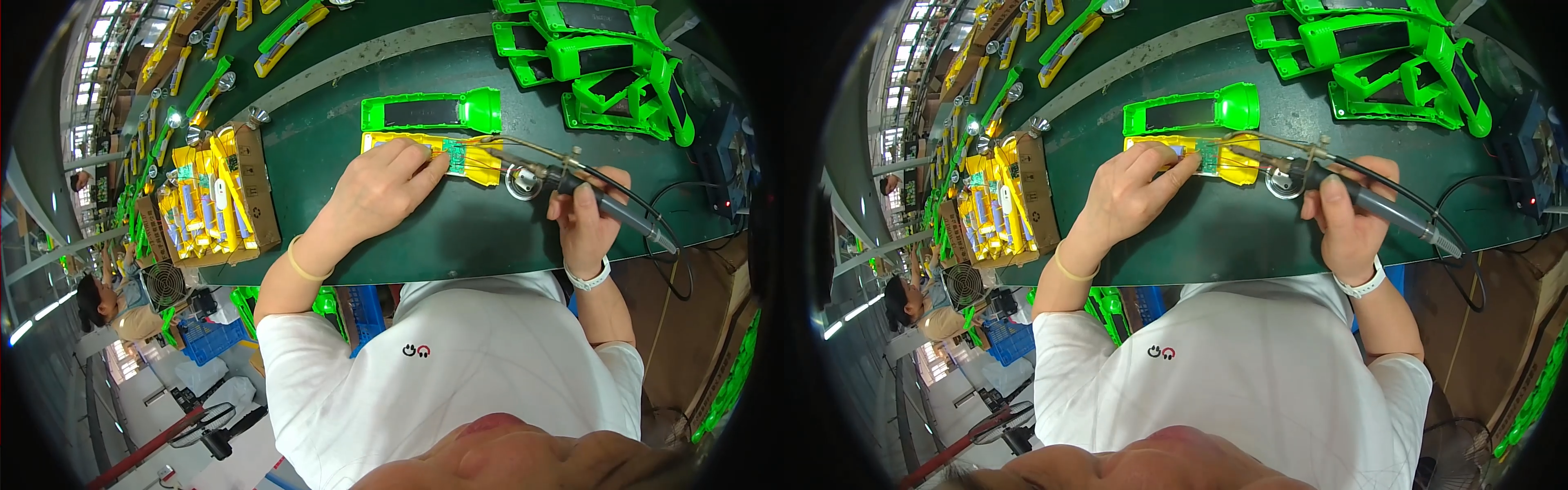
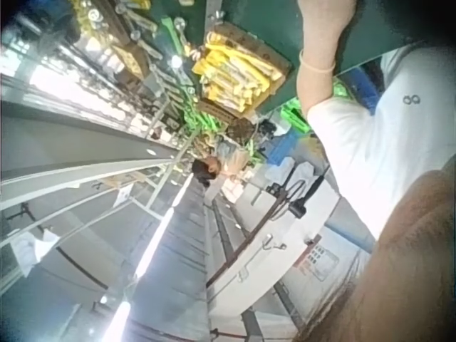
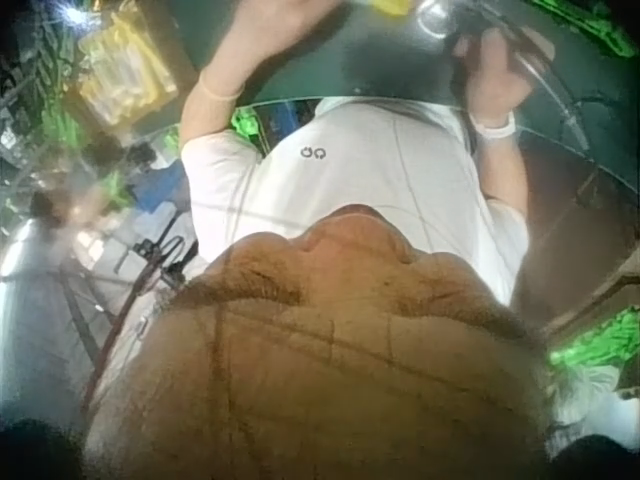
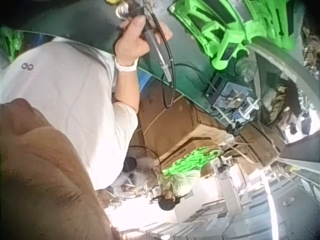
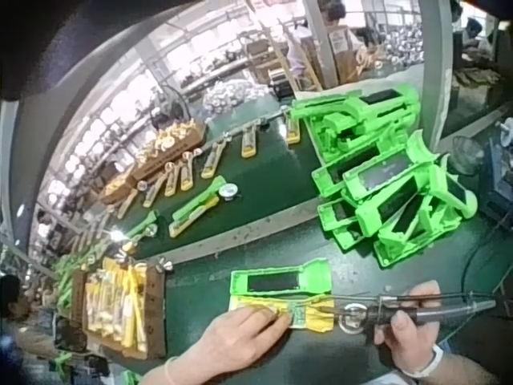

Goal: Soldering components and assembling solar-powered flashlights on a factory assembly line.

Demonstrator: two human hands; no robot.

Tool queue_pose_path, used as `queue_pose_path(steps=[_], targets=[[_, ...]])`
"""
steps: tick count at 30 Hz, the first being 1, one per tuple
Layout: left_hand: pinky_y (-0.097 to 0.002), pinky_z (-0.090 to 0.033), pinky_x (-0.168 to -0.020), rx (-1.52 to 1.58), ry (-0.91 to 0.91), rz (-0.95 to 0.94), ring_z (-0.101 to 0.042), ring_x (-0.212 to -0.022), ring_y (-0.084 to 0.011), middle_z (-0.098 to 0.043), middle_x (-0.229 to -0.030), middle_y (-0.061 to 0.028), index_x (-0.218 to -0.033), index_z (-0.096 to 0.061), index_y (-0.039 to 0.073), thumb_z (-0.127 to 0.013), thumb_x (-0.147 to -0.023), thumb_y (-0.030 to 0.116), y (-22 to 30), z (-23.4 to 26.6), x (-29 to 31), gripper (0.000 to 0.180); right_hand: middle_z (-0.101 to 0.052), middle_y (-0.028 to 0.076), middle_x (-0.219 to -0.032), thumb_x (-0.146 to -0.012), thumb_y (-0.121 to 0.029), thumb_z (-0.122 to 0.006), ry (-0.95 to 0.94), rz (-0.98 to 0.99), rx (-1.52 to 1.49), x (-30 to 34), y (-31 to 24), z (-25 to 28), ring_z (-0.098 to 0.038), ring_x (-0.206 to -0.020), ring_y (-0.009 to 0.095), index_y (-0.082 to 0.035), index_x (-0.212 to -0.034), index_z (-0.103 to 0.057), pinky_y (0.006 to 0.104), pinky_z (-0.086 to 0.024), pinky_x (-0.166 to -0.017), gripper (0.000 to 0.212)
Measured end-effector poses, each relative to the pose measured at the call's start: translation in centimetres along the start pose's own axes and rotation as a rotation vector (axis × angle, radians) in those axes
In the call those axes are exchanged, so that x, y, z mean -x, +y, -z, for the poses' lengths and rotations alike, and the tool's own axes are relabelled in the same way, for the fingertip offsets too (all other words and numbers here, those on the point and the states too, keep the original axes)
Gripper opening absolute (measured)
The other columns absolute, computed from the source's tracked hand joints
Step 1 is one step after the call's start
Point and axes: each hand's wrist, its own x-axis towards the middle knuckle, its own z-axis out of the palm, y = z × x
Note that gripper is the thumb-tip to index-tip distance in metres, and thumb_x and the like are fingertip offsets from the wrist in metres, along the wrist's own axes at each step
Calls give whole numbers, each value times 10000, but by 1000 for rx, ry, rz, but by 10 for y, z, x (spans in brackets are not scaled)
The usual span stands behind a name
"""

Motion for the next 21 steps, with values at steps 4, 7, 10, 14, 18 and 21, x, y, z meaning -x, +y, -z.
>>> queue_pose_path(steps=[4, 7, 10, 14, 18, 21], targets=[[-282, -490, -577, 65, -10, 64, -563, -701, -183, -549, -810, -53, -906, -657, 55, -684, -625, 54, 0, 2, 0, 282, -497, 81, -755, -860, -158, -548, 38, 145, -79, -6, -6, 11, -505, -498, 153, -69, -990, -379, 230, -397, -432, 231], [-301, -477, -596, 149, 49, 179, -558, -709, -207, -559, -827, -65, -896, -654, 56, -722, -623, 86, 6, 3, -18, 283, -474, 88, -759, -855, -162, -552, 117, 226, -96, -12, -10, 21, -494, -516, 168, -53, -988, -383, 264, -430, -456, 241], [-365, -446, -717, 184, 109, 184, -541, -778, -260, -556, -830, -79, -905, -635, 63, -714, -644, 104, 21, -20, -53, 276, -468, 72, -763, -863, -152, -537, 136, 217, -89, -15, -11, 22, -496, -532, 164, -52, -997, -382, 270, -438, -460, 227], [-378, -436, -726, 325, 201, 99, -534, -764, -264, -544, -789, -98, -925, -618, 46, -664, -692, 59, 14, -35, -60, 238, -435, 48, -771, -868, -137, -530, 121, 233, -91, -14, -3, 30, -496, -542, 156, -54, -1019, -380, 266, -437, -466, 227], [-327, -405, -560, 359, 61, 518, -494, -615, -230, -503, -635, -58, -848, -599, 48, -629, -742, 38, 19, -22, -50, 111, -449, 60, -772, -854, -146, -560, 171, 139, -148, -14, -8, 29, -493, -525, 158, -58, -984, -375, 267, -434, -463, 242], [-322, -395, -553, 284, 139, 331, -482, -595, -222, -492, -628, -60, -848, -594, 47, -629, -743, 34, 14, -38, -41, 112, -481, 82, -779, -853, -145, -558, 100, 153, -138, -16, -9, 27, -489, -509, 157, -59, -985, -372, 263, -429, -459, 244]])
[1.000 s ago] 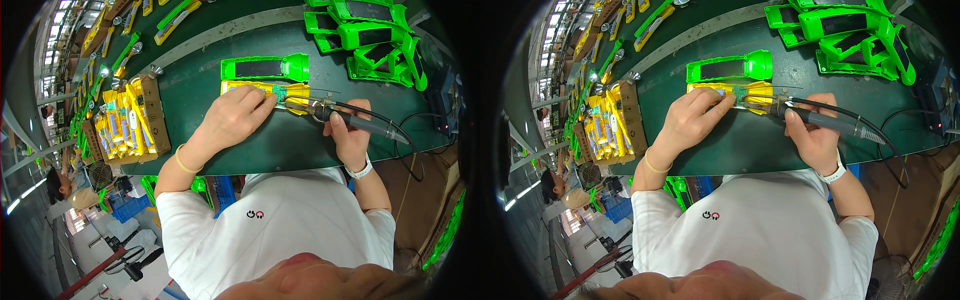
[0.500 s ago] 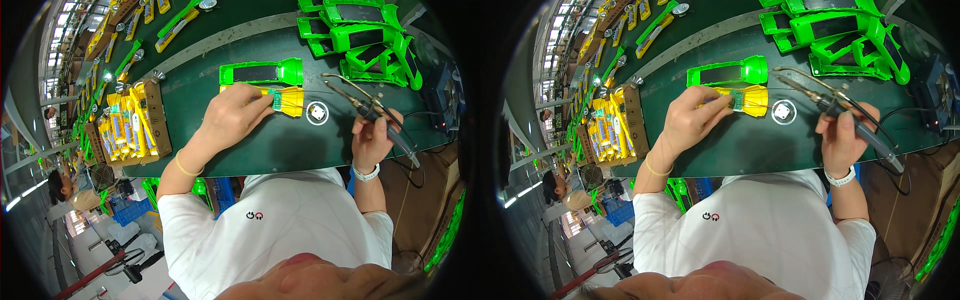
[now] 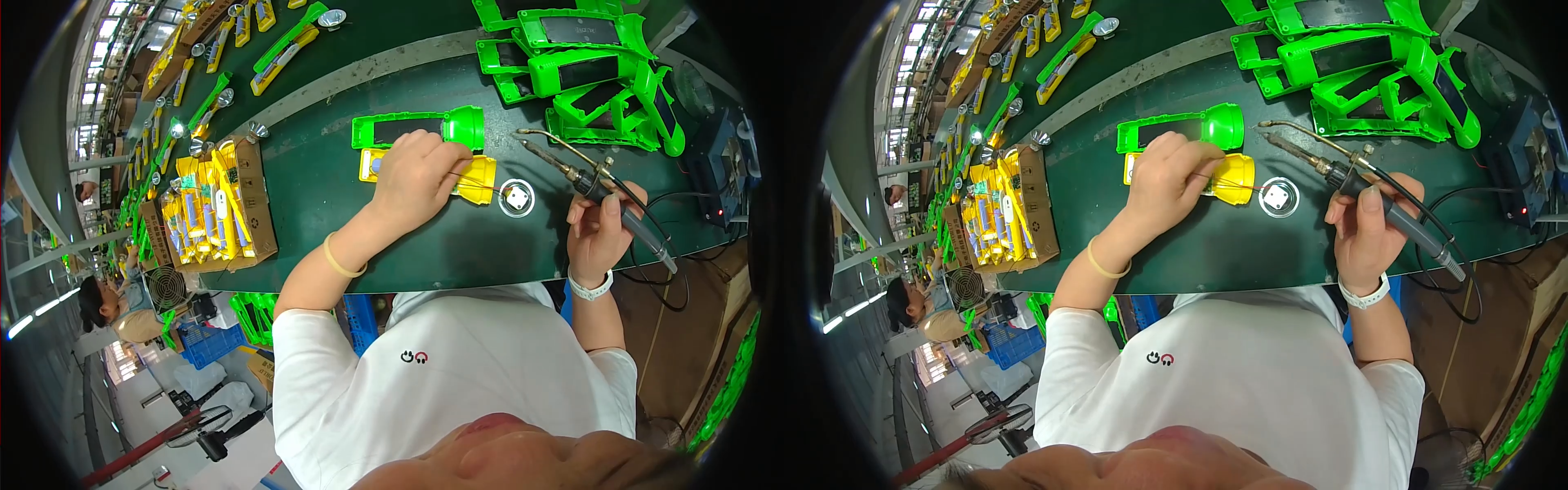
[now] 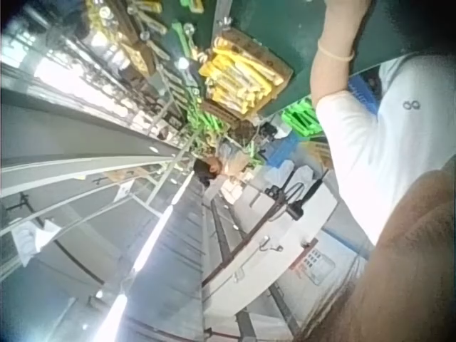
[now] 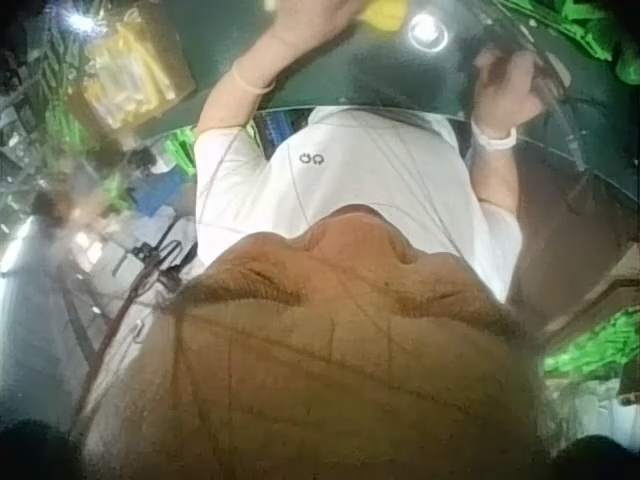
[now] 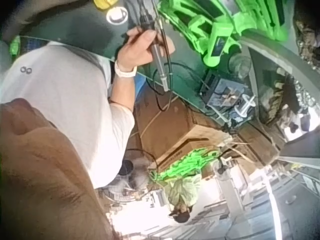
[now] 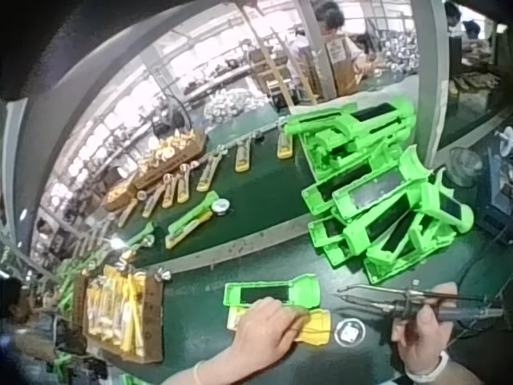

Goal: Soldering components and assembling solar-powered flashlights on a factory assembly line.

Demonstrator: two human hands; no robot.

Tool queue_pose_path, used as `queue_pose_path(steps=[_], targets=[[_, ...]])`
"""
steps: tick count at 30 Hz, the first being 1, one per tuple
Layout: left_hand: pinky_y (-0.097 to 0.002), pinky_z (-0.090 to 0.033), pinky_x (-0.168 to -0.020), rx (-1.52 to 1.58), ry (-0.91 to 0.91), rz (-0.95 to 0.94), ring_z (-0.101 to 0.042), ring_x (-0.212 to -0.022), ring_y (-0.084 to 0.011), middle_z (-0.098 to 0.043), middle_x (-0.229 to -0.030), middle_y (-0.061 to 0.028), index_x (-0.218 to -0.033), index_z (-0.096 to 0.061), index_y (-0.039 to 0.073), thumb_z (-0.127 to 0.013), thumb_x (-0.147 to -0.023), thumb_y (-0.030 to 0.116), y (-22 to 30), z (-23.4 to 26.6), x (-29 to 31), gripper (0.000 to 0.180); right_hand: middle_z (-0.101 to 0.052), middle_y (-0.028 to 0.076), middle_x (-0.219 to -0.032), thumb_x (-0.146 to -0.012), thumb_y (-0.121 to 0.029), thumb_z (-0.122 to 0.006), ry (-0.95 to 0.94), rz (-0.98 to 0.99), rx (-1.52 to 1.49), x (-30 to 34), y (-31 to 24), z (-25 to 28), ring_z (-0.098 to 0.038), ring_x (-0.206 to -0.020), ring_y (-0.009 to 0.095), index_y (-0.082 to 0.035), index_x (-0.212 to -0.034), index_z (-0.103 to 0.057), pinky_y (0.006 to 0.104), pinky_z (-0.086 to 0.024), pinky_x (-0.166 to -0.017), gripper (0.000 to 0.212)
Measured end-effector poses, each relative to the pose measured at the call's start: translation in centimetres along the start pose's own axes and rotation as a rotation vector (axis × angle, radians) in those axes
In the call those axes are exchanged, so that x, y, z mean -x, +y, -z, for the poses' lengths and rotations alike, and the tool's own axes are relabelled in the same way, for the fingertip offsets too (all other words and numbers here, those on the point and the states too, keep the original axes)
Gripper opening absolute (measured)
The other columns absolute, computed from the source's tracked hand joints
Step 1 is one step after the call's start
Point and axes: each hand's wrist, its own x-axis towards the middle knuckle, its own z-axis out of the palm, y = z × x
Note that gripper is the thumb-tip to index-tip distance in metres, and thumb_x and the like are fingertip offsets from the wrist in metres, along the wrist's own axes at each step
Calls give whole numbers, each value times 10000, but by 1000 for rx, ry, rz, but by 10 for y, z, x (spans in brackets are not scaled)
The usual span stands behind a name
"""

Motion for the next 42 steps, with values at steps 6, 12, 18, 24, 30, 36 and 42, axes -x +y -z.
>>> queue_pose_path(steps=[6, 12, 18, 24, 30, 36, 42], targets=[[-352, -440, -649, -118, 112, 113, -519, -782, -287, -543, -828, -98, -823, -565, 60, -609, -744, 34, -14, 13, 7, 94, -492, 89, -750, -853, -138, -557, 12, -82, 52, 3, 0, 1, -493, -501, 153, -62, -984, -363, 239, -410, -441, 247], [-317, -471, -575, 95, -139, 240, -578, -641, -231, -584, -689, -70, -848, -615, 64, -630, -726, 53, -18, 28, 7, 123, -475, 49, -690, -854, -142, -565, -80, -157, 166, 3, -2, -3, -493, -480, 119, -69, -973, -355, 192, -357, -405, 252], [-337, -467, -586, -17, -184, 114, -564, -683, -244, -556, -702, -75, -801, -640, 68, -625, -690, 49, -18, 31, 5, 114, -496, 57, -781, -820, -22, -595, -341, -192, 323, -9, -2, -20, -521, -592, 96, -38, -975, -364, 217, -442, -512, 279], [-354, -464, -593, -89, -209, 136, -562, -693, -255, -545, -702, -87, -792, -646, 63, -616, -674, 49, -17, 28, 5, 123, -509, 45, -797, -814, -51, -618, -424, -202, 370, -28, 13, -30, -520, -571, 67, -32, -949, -396, 185, -429, -489, 261], [-358, -466, -604, -107, -208, 132, -564, -696, -262, -541, -703, -94, -794, -644, 55, -616, -669, 45, -16, 28, 4, 128, -534, 48, -757, -834, -67, -588, -493, -256, 442, -36, 25, -34, -514, -576, 86, -50, -965, -392, 204, -411, -512, 237], [-361, -466, -613, -129, -214, 122, -563, -696, -272, -541, -702, -100, -786, -640, 52, -618, -661, 40, -16, 27, 5, 128, -507, 35, -795, -813, -42, -614, -448, -227, 429, -35, 22, -31, -519, -567, 70, -42, -999, -400, 187, -411, -472, 284], [-368, -464, -606, -140, -214, 111, -561, -689, -282, -542, -701, -108, -773, -634, 50, -610, -665, 42, -15, 27, 6, 111, -555, 97, -820, -876, -86, -545, -427, -103, 321, -41, 8, -36, -588, -631, 133, -46, -1004, -359, 199, -423, -444, 229]])
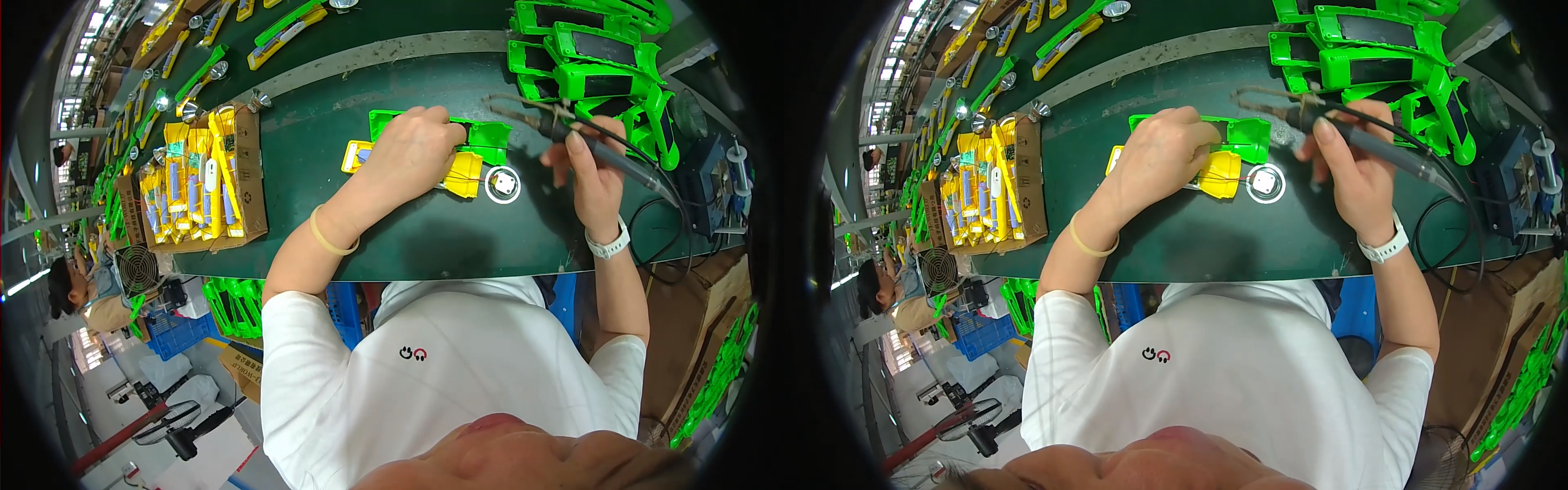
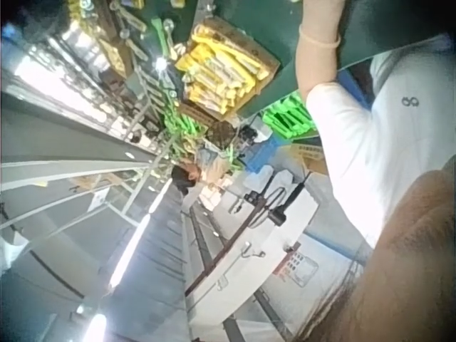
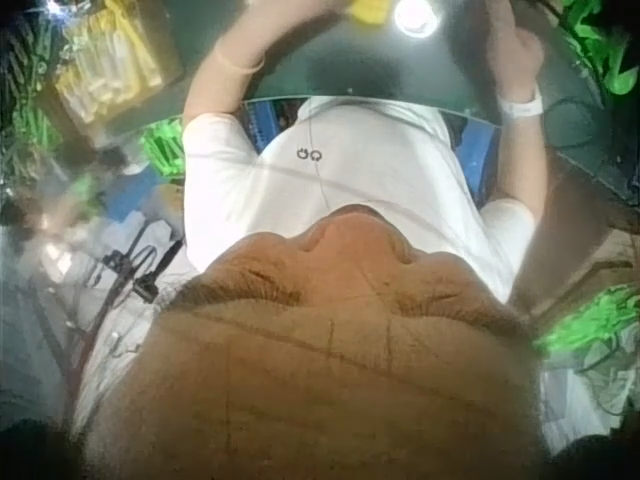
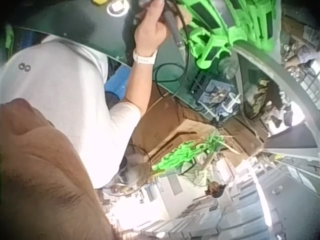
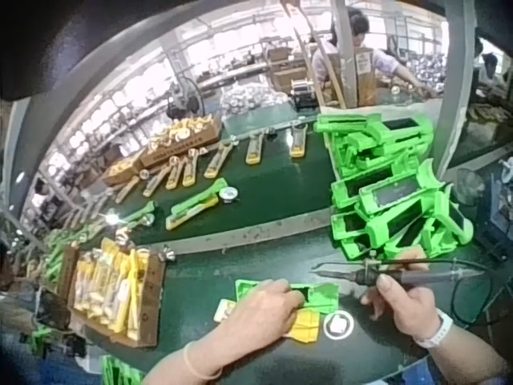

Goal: Soldering components and assembling solar-powered flashlights on a factory assembly line.

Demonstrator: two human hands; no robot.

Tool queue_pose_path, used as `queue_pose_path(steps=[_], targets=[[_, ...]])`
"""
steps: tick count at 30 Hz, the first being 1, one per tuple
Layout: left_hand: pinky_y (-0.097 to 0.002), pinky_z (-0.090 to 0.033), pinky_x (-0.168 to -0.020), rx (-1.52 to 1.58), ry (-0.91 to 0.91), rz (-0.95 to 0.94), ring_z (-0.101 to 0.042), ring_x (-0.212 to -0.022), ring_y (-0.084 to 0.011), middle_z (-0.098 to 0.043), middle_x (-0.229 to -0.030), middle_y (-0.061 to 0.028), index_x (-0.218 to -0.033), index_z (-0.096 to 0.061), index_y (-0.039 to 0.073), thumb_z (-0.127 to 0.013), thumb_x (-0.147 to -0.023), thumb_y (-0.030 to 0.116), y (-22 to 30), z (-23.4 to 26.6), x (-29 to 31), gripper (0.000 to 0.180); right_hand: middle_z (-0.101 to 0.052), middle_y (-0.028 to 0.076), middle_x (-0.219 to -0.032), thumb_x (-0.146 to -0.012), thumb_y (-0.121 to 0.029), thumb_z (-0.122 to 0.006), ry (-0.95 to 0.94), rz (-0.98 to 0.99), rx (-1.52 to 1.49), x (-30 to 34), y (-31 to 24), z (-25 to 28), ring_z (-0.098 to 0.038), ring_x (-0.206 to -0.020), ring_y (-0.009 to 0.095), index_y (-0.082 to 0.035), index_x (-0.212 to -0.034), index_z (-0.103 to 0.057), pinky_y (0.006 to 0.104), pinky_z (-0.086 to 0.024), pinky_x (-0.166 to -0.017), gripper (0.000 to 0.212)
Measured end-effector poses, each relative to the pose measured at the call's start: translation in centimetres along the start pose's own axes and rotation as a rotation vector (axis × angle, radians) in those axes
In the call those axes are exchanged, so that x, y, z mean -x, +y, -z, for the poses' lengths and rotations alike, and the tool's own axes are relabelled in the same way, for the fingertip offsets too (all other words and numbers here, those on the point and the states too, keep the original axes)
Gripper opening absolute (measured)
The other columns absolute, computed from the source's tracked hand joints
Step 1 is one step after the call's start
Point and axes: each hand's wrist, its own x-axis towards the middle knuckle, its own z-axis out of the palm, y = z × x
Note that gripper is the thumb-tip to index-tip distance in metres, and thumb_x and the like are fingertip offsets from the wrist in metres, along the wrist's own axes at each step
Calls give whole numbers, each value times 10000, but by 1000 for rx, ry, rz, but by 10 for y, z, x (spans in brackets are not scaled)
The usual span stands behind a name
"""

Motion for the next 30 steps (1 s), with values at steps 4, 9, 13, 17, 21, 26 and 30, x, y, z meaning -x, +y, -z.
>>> queue_pose_path(steps=[4, 9, 13, 17, 21, 26, 30], targets=[[-372, -465, -602, 5, -4, -4, -560, -678, -292, -543, -699, -113, -769, -632, 48, -603, -665, 47, 1, 1, -1, 108, -523, 170, -1036, -911, -103, -477, -38, -7, -74, -17, 7, -23, -607, -937, 274, -48, -1085, -324, 311, -550, -671, 238], [-375, -464, -603, 24, 0, -36, -561, -678, -293, -544, -700, -114, -762, -629, 48, -604, -660, 46, 4, 0, -1, 105, -504, 182, -1069, -912, -108, -481, -73, -139, -146, -17, 19, -25, -605, -943, 289, -46, -1117, -310, 355, -544, -736, 274], [-374, -459, -641, 70, -64, -103, -555, -740, -279, -537, -707, -110, -775, -617, 41, -610, -655, 38, 23, -8, 2, 120, -438, 128, -1027, -899, -90, -502, 37, -182, -231, 15, 10, -8, -620, -886, 273, -39, -1091, -314, 351, -559, -700, 273], [-357, -463, -665, 176, -73, -130, -556, -764, -265, -581, -766, -101, -821, -626, 38, -651, -669, 57, 27, -9, 1, 155, -472, 136, -995, -902, -102, -499, 109, -163, -223, 28, 9, -2, -628, -869, 287, -44, -1085, -315, 348, -563, -680, 265], [-267, -468, -600, 546, 25, 260, -584, -691, -161, -630, -813, -63, -841, -626, 45, -687, -720, 72, 24, 21, 9, 138, -530, 149, -956, -902, -113, -505, 169, -123, -167, 28, 10, 0, -634, -847, 263, -41, -1077, -333, 290, -536, -617, 255], [-285, -530, -664, 1659, 9, 527, -632, -775, -183, -625, -918, -134, -910, -544, -8, -606, -797, -15, 15, 29, 33, 129, -575, 91, -744, -882, -116, -544, 237, -30, -70, 30, 6, 1, -576, -637, 122, -57, -1056, -378, 192, -341, -442, 248], [-325, -544, -752, 1799, 163, 598, -637, -850, -244, -621, -936, -167, -935, -532, -15, -561, -822, -34, 8, 18, 42, 118, -546, 64, -695, -872, -101, -551, 270, -109, -125, 34, -6, -17, -528, -543, 95, -60, -1022, -371, 178, -331, -421, 238]])
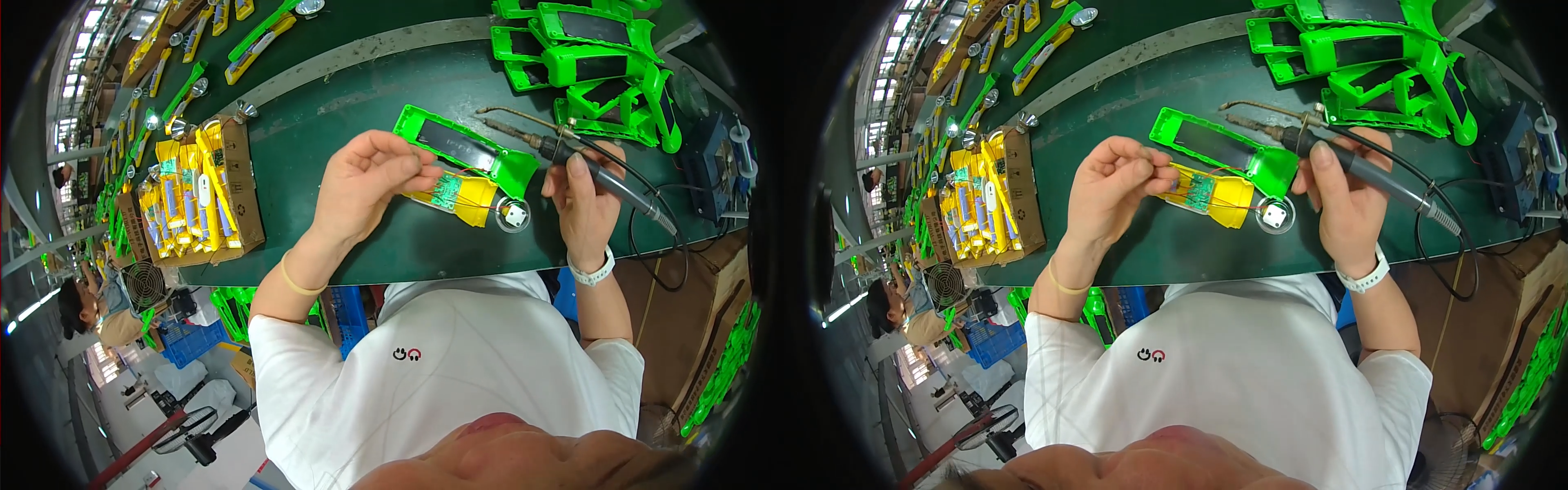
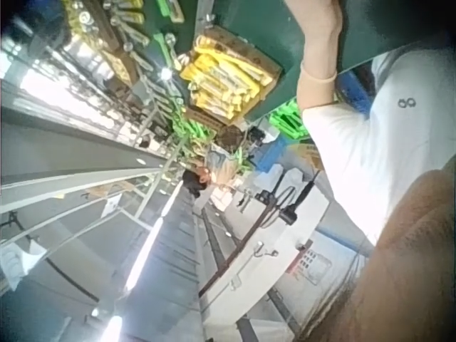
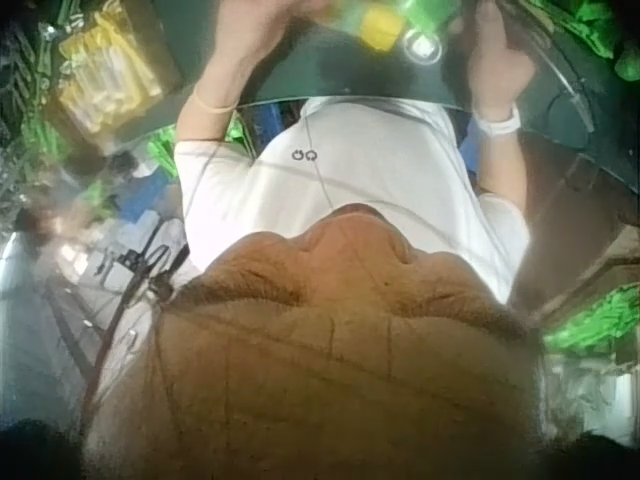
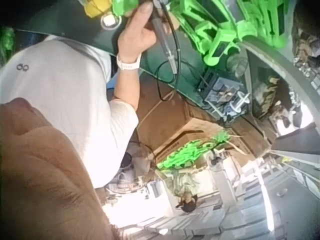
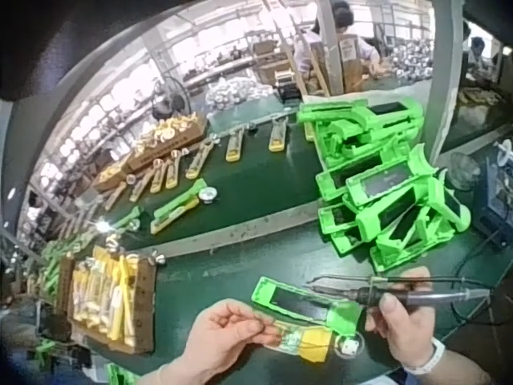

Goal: Soldering components and assembling solar-powered flashlights on a factory assembly line.

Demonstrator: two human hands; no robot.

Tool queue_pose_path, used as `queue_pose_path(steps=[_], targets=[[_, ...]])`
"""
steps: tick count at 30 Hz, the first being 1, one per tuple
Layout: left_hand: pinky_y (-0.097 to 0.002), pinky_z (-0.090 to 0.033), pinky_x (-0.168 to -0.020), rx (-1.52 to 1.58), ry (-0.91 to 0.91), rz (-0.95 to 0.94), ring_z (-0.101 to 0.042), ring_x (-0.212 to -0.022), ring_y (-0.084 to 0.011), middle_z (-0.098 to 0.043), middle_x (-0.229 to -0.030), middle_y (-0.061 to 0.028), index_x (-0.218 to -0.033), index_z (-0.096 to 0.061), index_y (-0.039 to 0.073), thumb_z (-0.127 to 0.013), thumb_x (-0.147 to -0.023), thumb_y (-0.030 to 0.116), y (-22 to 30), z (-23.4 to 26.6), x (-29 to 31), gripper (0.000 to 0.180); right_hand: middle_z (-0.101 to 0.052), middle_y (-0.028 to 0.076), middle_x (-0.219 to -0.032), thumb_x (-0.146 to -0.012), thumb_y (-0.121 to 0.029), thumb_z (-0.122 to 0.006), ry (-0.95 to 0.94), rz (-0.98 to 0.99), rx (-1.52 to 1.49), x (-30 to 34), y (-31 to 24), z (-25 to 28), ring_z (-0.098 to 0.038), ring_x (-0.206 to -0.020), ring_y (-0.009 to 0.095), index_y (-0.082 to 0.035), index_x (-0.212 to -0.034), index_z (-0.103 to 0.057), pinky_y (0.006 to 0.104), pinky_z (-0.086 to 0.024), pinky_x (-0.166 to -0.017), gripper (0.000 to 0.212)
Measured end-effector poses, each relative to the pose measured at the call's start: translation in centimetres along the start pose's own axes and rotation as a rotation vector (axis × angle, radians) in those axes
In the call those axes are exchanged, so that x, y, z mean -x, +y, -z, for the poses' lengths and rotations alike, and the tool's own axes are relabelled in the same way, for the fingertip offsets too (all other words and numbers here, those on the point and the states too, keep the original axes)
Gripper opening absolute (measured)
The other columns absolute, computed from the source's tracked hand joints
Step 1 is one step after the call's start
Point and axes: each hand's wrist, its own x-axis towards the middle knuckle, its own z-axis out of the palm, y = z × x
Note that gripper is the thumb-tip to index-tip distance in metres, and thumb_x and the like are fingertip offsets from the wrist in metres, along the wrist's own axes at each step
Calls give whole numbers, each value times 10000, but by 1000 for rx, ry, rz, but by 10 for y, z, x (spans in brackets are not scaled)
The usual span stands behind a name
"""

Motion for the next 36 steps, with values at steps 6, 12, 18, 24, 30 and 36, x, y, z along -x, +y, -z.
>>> queue_pose_path(steps=[6, 12, 18, 24, 30, 36], targets=[[-296, -475, -592, -1314, 0, -511, -583, -672, -189, -607, -784, -92, -762, -658, 44, -635, -726, 36, 14, 22, -38, 44, -500, 72, -806, -846, -28, -566, -114, -77, 1, 6, 14, -26, -537, -603, 104, -29, -1014, -354, 225, -464, -532, 270], [-314, -465, -629, -1656, -331, -502, -544, -718, -218, -495, -791, -74, -788, -631, 53, -642, -687, 36, 24, 25, -53, 103, -482, 54, -840, -831, -15, -581, -128, -107, 56, 6, 28, -29, -541, -637, 87, -31, -1005, -362, 212, -469, -549, 280], [-323, -466, -632, -1718, -355, -523, -536, -708, -235, -476, -810, -83, -776, -609, 40, -639, -685, 32, 25, 23, -52, 97, -472, 52, -855, -826, -20, -590, -151, -135, 65, 5, 32, -32, -542, -641, 85, -27, -1001, -368, 205, -463, -538, 283], [-330, -470, -638, -1763, -320, -545, -540, -715, -248, -481, -814, -92, -771, -595, 32, -628, -694, 34, 22, 24, -51, 84, -482, 64, -873, -838, -33, -585, -157, -120, 89, 3, 30, -34, -547, -622, 92, -13, -1026, -389, 206, -458, -533, 273], [-333, -471, -648, -1763, -323, -530, -544, -723, -259, -485, -821, -97, -779, -599, 35, -626, -687, 31, 23, 17, -52, 96, -552, 94, -652, -896, -93, -491, 80, 28, 56, 17, 12, -5, -467, -487, 82, -75, -1027, -370, 184, -332, -406, 180], [-345, -469, -654, -1773, -322, -522, -547, -729, -273, -489, -824, -106, -762, -601, 29, -610, -682, 20, 28, 16, -45, 82, -563, 163, -930, -922, -311, -442, 280, 413, -226, -5, -6, 59, -610, -704, 254, -119, -1116, -323, 254, -405, -409, 298]])
